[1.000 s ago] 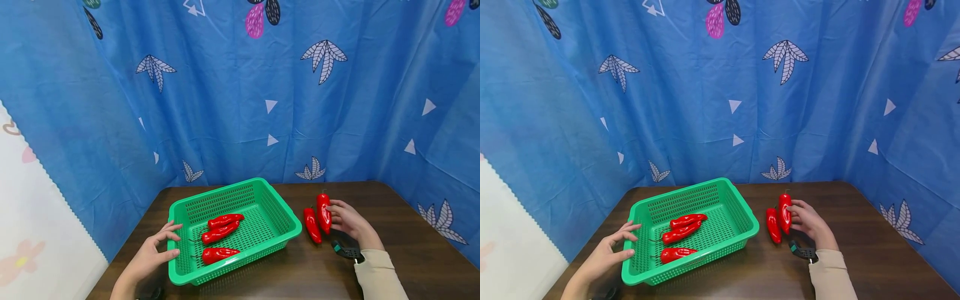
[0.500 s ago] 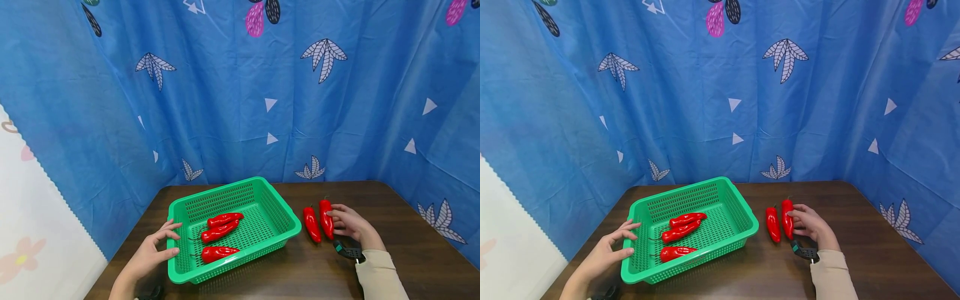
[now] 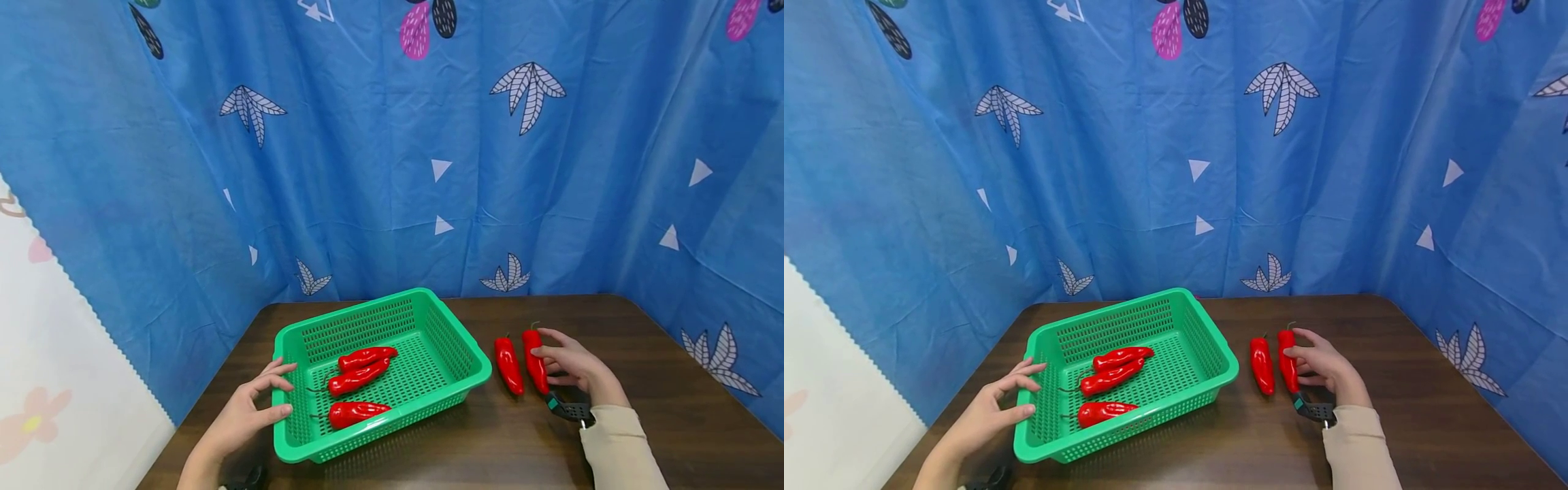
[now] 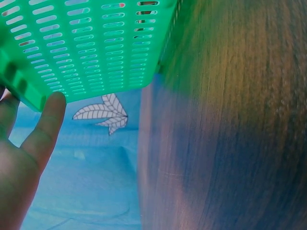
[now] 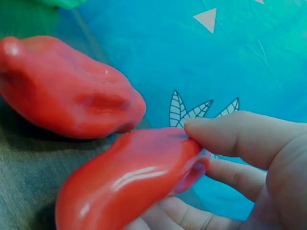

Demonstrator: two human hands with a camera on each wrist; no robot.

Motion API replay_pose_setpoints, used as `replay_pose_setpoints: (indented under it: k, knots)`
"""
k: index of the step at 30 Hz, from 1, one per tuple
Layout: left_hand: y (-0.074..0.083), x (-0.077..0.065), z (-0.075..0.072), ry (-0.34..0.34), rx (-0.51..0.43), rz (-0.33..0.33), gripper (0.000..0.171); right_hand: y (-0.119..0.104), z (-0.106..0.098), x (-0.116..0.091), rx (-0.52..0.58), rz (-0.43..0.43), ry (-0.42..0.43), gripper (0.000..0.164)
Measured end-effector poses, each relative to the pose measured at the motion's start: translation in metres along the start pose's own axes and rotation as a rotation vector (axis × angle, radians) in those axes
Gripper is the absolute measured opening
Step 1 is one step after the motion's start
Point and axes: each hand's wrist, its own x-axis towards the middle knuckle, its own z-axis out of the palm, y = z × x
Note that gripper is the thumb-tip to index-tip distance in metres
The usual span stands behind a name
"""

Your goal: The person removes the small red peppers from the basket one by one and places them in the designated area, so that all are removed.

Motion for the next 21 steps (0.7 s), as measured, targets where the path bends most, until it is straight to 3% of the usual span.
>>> replay_pose_setpoints:
  k: [21]
  knots:
    - [-0.001, 0.001, 0.0, -0.004, -0.05, -0.011, 0.019, -0.005, 0.011, 0.002, -0.094, 0.011, 0.025, 0.087]
